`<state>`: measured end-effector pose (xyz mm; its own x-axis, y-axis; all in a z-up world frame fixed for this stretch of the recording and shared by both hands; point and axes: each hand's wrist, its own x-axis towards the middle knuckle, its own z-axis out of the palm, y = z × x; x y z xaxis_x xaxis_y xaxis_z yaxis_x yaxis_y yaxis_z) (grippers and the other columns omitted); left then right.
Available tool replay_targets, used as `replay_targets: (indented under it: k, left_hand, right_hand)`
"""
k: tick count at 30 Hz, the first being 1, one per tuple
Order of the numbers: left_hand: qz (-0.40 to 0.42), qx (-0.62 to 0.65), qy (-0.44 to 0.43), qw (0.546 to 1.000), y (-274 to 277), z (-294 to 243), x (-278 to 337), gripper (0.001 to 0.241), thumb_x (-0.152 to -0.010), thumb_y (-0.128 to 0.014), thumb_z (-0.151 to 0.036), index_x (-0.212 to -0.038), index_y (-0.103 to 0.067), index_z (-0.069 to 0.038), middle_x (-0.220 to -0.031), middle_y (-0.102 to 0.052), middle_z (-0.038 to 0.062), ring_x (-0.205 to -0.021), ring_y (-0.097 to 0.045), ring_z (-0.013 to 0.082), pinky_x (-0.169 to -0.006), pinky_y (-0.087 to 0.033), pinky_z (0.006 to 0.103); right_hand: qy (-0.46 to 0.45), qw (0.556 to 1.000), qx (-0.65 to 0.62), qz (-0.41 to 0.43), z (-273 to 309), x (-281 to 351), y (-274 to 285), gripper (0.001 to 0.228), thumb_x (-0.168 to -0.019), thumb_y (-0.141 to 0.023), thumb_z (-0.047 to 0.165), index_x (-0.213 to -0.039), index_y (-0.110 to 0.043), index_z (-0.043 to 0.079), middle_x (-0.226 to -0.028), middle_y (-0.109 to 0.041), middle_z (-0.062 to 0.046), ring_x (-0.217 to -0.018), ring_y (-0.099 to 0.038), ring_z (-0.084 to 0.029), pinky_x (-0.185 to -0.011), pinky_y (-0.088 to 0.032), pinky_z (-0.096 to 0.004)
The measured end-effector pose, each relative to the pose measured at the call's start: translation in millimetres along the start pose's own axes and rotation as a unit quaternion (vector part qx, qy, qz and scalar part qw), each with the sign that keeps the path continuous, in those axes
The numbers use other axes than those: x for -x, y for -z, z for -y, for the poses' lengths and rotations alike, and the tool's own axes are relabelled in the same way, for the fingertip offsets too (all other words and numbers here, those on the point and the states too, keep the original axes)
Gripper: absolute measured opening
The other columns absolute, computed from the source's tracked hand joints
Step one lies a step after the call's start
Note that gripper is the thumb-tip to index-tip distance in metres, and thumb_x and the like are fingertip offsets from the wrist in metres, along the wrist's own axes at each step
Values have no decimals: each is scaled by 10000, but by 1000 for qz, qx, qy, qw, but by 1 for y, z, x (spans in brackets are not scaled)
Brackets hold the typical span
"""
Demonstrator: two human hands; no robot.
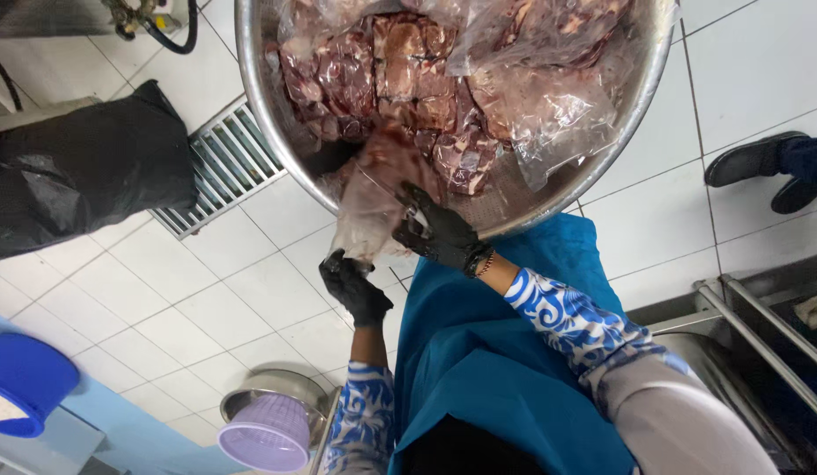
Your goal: The person sorts and organizes vacuum-sealed packages of raw meat inside a large stainless steel bowl. They use gloved hands to pick up, inspect, and rearrange the packages, occasionally using a knife to assist in moving the items. The task involves repetitive handling of the meat packages within the bowl.
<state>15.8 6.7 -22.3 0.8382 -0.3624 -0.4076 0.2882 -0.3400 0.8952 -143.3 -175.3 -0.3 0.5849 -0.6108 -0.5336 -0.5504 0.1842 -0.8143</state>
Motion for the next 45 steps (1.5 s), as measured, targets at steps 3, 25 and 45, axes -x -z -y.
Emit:
replay_targets:
  k: [3, 25, 45]
  left_hand:
    - [1, -15, 101, 995, 1, 45, -39, 148, -1018, -555, -206, -1085, -552, -74, -881, -636, 70, -726, -631, 159, -624, -561, 323]
    - [482, -496, 71, 719, -216, 220, 3, 217, -1068, -598, -243, -1237, -705, -158, -1189, -716, 97, -1079, -645, 274, -918, -524, 398]
    - [90, 224, 542, 805, -228, 224, 5, 224, -1031, -564, -281, -1143, -704, -145, -1012, -743, 71, -818, -686, 237, -661, -573, 381]
  right_hand:
    - [197, 974, 56, -100, -42, 4, 29, 711, -911, -744, 284, -1548, -432, 236, -1373, -636, -121, -1085, -733, -344, -914, -593, -416]
    - [-131, 873, 469, -15, -254, -71, 228, 550, -1093, -331, 192, -1583, -415, 429, -1542, -455, -238, -1299, -555, -445, -994, -400, -724]
    - [-190, 912, 361, -49, -188, -28, 211, 789, -902, -643, 202, -1618, -341, 335, -1559, -400, -256, -1010, -651, -503, -816, -543, -563]
